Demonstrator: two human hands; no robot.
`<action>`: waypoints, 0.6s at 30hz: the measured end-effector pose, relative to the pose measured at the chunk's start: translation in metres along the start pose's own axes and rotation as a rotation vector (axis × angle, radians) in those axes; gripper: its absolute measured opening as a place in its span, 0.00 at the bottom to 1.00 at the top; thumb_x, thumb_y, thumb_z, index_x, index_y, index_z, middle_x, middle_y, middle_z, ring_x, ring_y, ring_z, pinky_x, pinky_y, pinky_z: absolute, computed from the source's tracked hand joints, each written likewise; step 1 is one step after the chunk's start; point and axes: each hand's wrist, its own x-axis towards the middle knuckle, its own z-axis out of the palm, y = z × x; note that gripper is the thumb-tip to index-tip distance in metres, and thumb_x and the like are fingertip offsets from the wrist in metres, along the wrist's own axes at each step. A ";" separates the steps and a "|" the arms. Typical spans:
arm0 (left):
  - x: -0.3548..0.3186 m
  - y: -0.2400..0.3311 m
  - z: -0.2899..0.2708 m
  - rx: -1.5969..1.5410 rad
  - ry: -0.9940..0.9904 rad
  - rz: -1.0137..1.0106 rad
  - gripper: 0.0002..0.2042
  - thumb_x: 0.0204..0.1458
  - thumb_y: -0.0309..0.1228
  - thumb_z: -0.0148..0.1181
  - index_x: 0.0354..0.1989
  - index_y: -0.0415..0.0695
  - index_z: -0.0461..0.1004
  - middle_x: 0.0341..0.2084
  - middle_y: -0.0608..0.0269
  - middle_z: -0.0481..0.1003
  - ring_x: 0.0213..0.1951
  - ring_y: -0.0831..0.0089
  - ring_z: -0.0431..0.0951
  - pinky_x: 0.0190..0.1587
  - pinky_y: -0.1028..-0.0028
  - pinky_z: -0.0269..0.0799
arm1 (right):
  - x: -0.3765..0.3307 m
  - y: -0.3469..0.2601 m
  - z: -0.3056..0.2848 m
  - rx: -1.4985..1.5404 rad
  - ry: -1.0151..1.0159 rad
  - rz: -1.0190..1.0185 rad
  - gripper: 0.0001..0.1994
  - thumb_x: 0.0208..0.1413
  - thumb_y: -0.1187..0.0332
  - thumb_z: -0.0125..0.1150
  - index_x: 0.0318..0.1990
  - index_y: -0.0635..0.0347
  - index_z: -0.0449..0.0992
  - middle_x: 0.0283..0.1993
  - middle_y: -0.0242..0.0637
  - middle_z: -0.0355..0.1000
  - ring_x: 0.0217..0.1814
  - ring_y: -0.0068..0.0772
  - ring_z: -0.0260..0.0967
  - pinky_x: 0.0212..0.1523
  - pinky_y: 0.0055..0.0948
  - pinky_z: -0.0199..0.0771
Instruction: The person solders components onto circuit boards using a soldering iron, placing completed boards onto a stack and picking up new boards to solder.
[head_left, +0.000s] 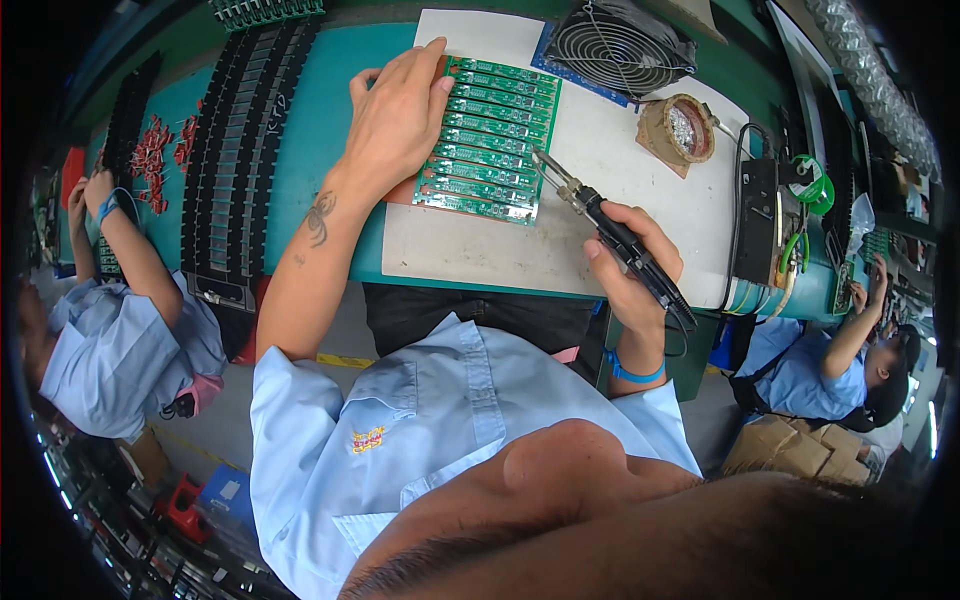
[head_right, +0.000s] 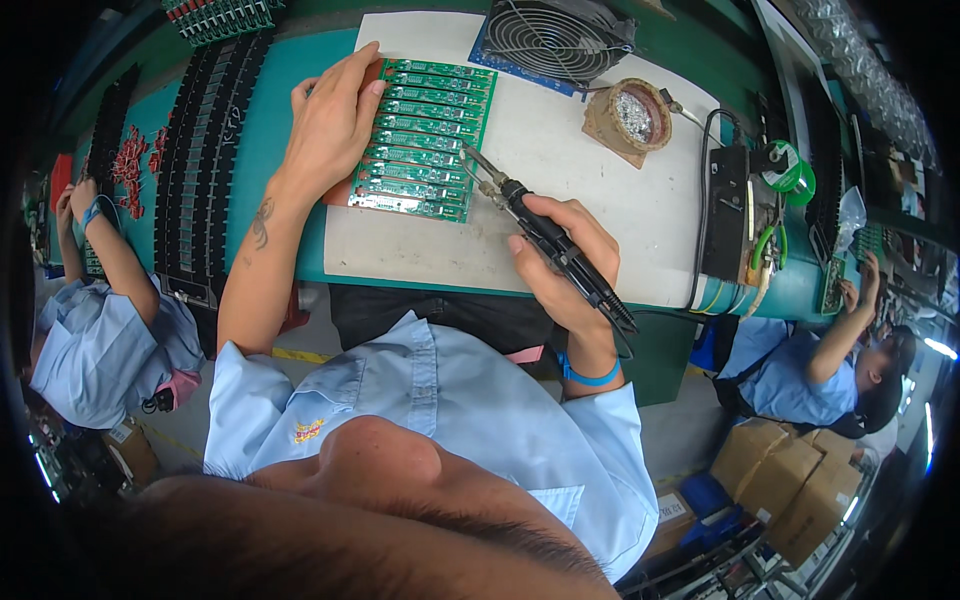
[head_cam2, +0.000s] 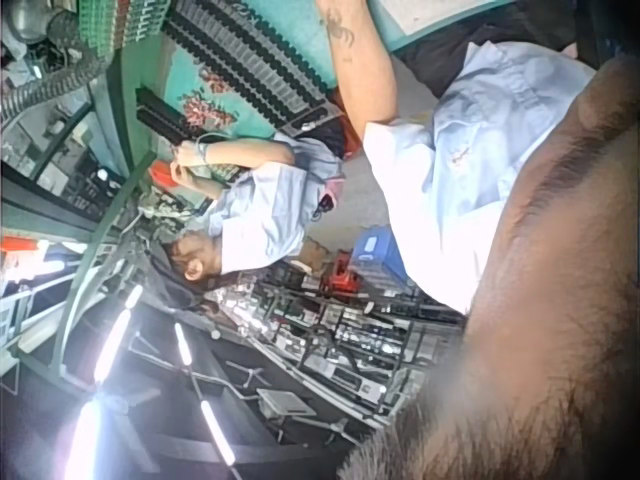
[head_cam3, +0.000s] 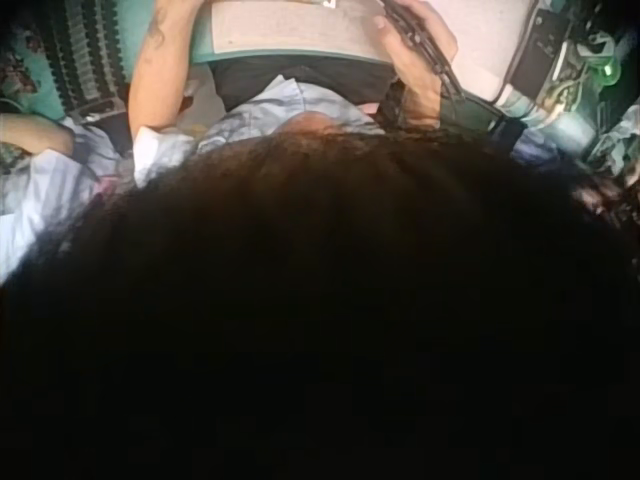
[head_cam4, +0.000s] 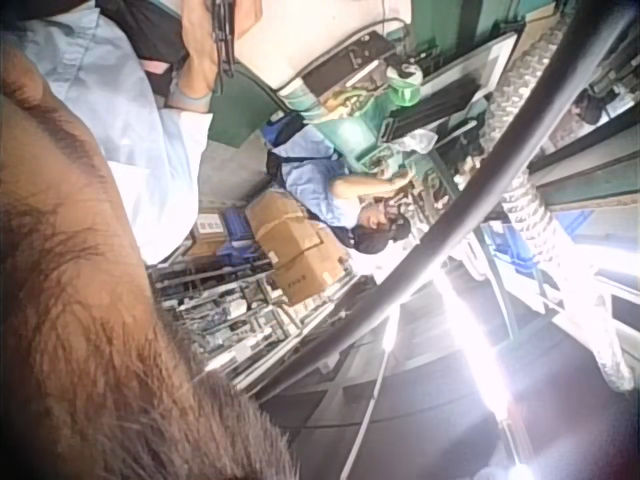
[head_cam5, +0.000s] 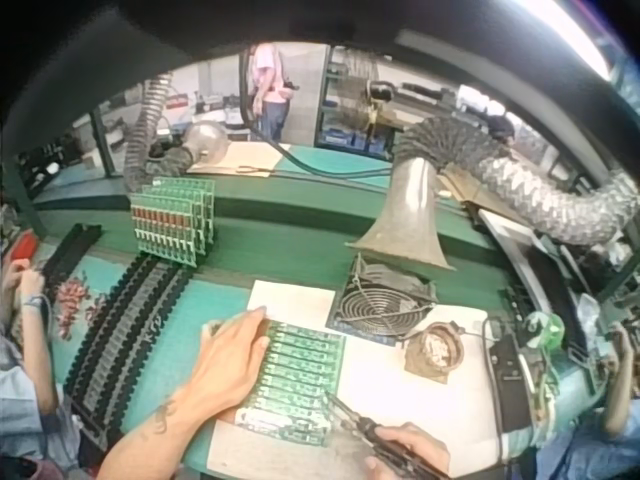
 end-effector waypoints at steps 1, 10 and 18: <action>0.000 0.000 0.000 -0.001 -0.001 0.000 0.19 0.69 0.32 0.55 0.66 0.39 0.71 0.58 0.52 0.79 0.62 0.59 0.77 0.63 0.52 0.61 | 0.001 0.001 0.000 0.007 0.006 -0.009 0.22 0.45 0.80 0.73 0.51 0.68 0.82 0.38 0.42 0.80 0.33 0.31 0.71 0.37 0.24 0.70; 0.001 0.001 -0.001 -0.011 -0.019 -0.012 0.19 0.69 0.32 0.55 0.66 0.40 0.71 0.58 0.52 0.79 0.61 0.59 0.77 0.63 0.51 0.60 | 0.005 0.002 0.002 0.011 0.007 -0.006 0.22 0.45 0.80 0.73 0.51 0.68 0.82 0.38 0.41 0.80 0.33 0.30 0.71 0.37 0.24 0.70; 0.001 0.001 -0.001 -0.008 -0.015 -0.009 0.19 0.69 0.32 0.55 0.66 0.40 0.71 0.58 0.52 0.79 0.61 0.59 0.77 0.63 0.51 0.61 | 0.010 0.006 0.003 0.009 -0.013 -0.007 0.21 0.46 0.80 0.73 0.51 0.68 0.82 0.37 0.41 0.80 0.32 0.29 0.70 0.36 0.24 0.69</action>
